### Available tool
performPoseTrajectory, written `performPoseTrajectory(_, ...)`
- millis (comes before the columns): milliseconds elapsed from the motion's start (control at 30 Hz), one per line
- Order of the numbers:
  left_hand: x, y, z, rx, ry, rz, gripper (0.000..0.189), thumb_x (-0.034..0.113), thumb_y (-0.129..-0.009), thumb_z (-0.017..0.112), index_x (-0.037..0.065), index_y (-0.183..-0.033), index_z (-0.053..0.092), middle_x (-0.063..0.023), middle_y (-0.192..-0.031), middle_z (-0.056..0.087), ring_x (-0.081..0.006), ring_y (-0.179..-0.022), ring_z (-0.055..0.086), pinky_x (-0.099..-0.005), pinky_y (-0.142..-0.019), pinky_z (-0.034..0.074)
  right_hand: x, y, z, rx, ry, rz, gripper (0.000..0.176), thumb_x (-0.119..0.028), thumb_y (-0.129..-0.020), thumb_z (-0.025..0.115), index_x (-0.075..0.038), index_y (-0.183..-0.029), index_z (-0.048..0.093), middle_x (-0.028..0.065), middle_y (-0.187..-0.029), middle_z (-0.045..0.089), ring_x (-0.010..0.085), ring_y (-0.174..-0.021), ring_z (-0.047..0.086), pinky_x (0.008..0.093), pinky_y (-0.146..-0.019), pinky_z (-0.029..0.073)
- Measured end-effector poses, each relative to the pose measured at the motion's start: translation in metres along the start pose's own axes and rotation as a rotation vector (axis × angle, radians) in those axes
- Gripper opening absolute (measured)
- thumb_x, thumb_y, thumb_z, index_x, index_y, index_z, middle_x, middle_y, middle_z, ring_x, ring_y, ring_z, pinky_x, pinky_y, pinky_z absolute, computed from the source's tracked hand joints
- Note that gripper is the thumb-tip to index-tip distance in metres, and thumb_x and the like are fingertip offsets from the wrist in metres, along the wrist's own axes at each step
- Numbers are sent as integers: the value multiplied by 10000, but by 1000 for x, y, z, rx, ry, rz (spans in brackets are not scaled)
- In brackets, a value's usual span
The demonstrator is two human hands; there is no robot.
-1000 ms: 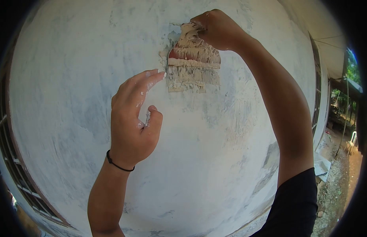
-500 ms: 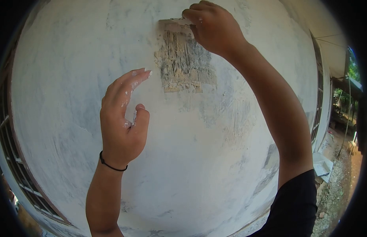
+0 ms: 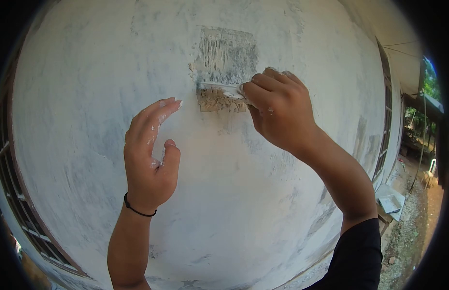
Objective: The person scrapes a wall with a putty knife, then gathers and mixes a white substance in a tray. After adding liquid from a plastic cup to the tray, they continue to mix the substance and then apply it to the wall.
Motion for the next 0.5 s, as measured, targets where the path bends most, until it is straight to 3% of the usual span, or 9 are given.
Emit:
performPoseTrajectory(100,1,-1,-2,-7,-13,-1,473,-63,-654,444,3,-1104,574,-142,-1131,591,-290,-1096,528,-371,-941,400,17,-24,-23,-373,-140,236,26,10,-689,595,-15,-693,597,97,-634,583,240,-666,587,370,-612,467)
performPoseTrajectory(200,2,-2,1,-1,17,-16,471,-59,-650,450,5,-1099,575,-141,-1122,594,-291,-1087,531,-369,-938,395,37,-41,-9,-554,-180,302,107,-1,-706,588,7,-800,637,126,-767,640,277,-774,617,369,-714,499)
performPoseTrajectory(233,3,-2,2,-1,15,-15,471,-59,-650,450,5,-1099,575,-141,-1122,594,-291,-1087,531,-369,-938,395,44,-46,-3,-552,-181,302,107,-1,-706,588,7,-800,637,126,-767,640,277,-774,617,369,-714,499)
performPoseTrajectory(300,5,-3,3,-15,10,-13,472,-57,-648,456,10,-1099,577,-136,-1120,594,-286,-1079,530,-364,-931,384,56,-56,13,-454,-150,250,324,41,-709,577,13,-1026,639,185,-920,655,282,-800,642,361,-723,516)
performPoseTrajectory(433,10,-6,1,-93,-30,-27,498,-72,-665,418,-32,-1147,539,-167,-1197,550,-284,-1182,484,-388,-1026,342,85,-88,40,-397,-25,161,358,14,-716,603,-12,-1071,636,198,-948,650,288,-825,645,372,-731,519)
performPoseTrajectory(500,10,-7,1,-88,-19,-32,497,-72,-662,415,-36,-1142,540,-170,-1192,550,-285,-1179,487,-384,-1020,349,104,-102,54,-289,41,281,300,-8,-719,626,-16,-1018,648,163,-898,658,276,-791,644,347,-723,522)
Point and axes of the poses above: each hand's wrist, its own y-axis away from the middle knuckle, its own z-axis out of the palm, x = y × z, the point moved 1 cm from there along -y, towards the middle knuckle
